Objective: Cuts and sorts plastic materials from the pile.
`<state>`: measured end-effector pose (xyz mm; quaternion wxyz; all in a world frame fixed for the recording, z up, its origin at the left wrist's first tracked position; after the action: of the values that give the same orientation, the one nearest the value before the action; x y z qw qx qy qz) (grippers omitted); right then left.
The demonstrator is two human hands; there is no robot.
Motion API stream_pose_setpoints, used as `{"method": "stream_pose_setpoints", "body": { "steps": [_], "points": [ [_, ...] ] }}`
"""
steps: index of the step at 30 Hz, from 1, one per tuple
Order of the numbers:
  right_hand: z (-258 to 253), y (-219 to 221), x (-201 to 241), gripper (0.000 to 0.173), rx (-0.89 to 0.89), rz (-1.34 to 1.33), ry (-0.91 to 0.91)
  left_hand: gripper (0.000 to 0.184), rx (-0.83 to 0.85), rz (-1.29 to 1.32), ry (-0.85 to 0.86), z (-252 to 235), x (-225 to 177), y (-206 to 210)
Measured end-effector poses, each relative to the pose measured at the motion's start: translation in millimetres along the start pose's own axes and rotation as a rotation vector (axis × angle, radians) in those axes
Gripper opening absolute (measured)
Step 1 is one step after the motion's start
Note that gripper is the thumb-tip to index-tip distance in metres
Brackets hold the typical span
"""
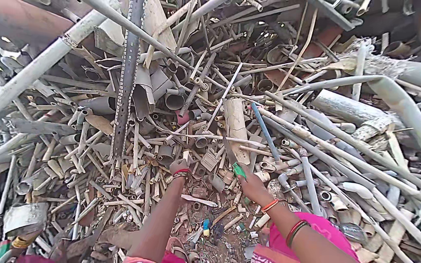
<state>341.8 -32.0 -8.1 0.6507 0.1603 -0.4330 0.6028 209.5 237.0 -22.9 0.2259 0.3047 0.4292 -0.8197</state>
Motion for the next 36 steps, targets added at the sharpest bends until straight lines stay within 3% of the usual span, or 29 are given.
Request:
{"method": "stream_pose_setpoints", "body": {
  "steps": [4, 6, 8, 10, 14, 17, 19, 21, 24, 26, 28, 30, 33, 34, 36],
  "points": [
    [-2.9, 15.6, -8.6, 0.04, 0.039, -0.105, -0.044, 0.028, -0.035, 0.622, -0.039, 69.7, -20.3, -58.8],
    [-6.6, 21.0, -23.0, 0.037, 0.015, -0.336, -0.016, 0.028, -0.026, 0.807, -0.037, 115.0, -19.3, -71.6],
    [0.8, 23.7, -34.1, 0.045, -0.01, -0.595, 0.067, 0.021, -0.007, 0.901, -0.017, 159.9, -9.9, -73.4],
    [11.8, 21.0, -36.7, 0.053, -0.03, -0.764, 0.07, 0.018, 0.096, 0.925, -0.013, 192.2, 7.1, -60.9],
    [34.7, 2.2, -24.8, 0.052, -0.01, -1.126, -0.194, 0.028, 0.432, 0.777, 0.008, 212.7, 47.7, -22.1],
    [62.2, -10.1, -17.2, 0.029, -0.108, -1.2, -0.374, 0.027, 0.534, 0.713, 0.041, 216.7, 64.5, -9.2],
    [76.4, -10.3, -15.9, 0.025, -0.189, -1.22, -0.415, 0.026, 0.56, 0.666, 0.038, 224.1, 71.5, -5.4],
    [83.2, -6.8, -19.6, 0.026, -0.276, -1.204, -0.375, 0.028, 0.554, 0.473, 0.045, 232.6, 80.2, -4.7],
    [85.2, 9.2, -12.9, 0.029, -0.342, -0.991, -0.267, 0.067, 0.468, -0.102, 0.215, 238.4, 85.6, -14.2],
    [83.1, 28.8, 4.5, 0.032, -0.29, -0.801, -0.27, 0.082, 0.341, -0.382, 0.38, 245.9, 83.3, -16.0],
    [78.9, 53.0, 27.4, 0.032, -0.188, -0.686, -0.306, 0.091, 0.252, -0.517, 0.438, 252.6, 79.0, -13.0],
    [77.9, 76.5, 42.9, 0.032, -0.077, -0.672, -0.317, 0.081, 0.299, -0.579, 0.37, 253.8, 78.2, -7.6],
    [66.0, 98.4, 44.2, 0.027, 0.008, -0.533, -0.398, 0.041, 0.361, -0.368, 0.316, 240.1, 90.2, -1.7],
    [61.1, 99.6, 40.8, 0.029, 0.006, -0.433, -0.408, 0.038, 0.372, -0.268, 0.278, 231.7, 97.8, -1.6],
    [54.1, 90.7, 32.4, 0.051, -0.044, -0.257, -0.376, 0.036, 0.355, -0.036, 0.188, 214.2, 109.1, -6.3]
  ]
}}
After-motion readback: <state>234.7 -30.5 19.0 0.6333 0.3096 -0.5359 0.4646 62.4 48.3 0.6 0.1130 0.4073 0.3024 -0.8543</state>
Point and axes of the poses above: each hand's wrist, its own z-axis away from the middle knuckle, its own y-axis out of the palm, x = y × z, the point moved 8 cm from there along -z, towards the middle knuckle, and after that the axes turned 11 degrees about x, right-handed, at the moved point
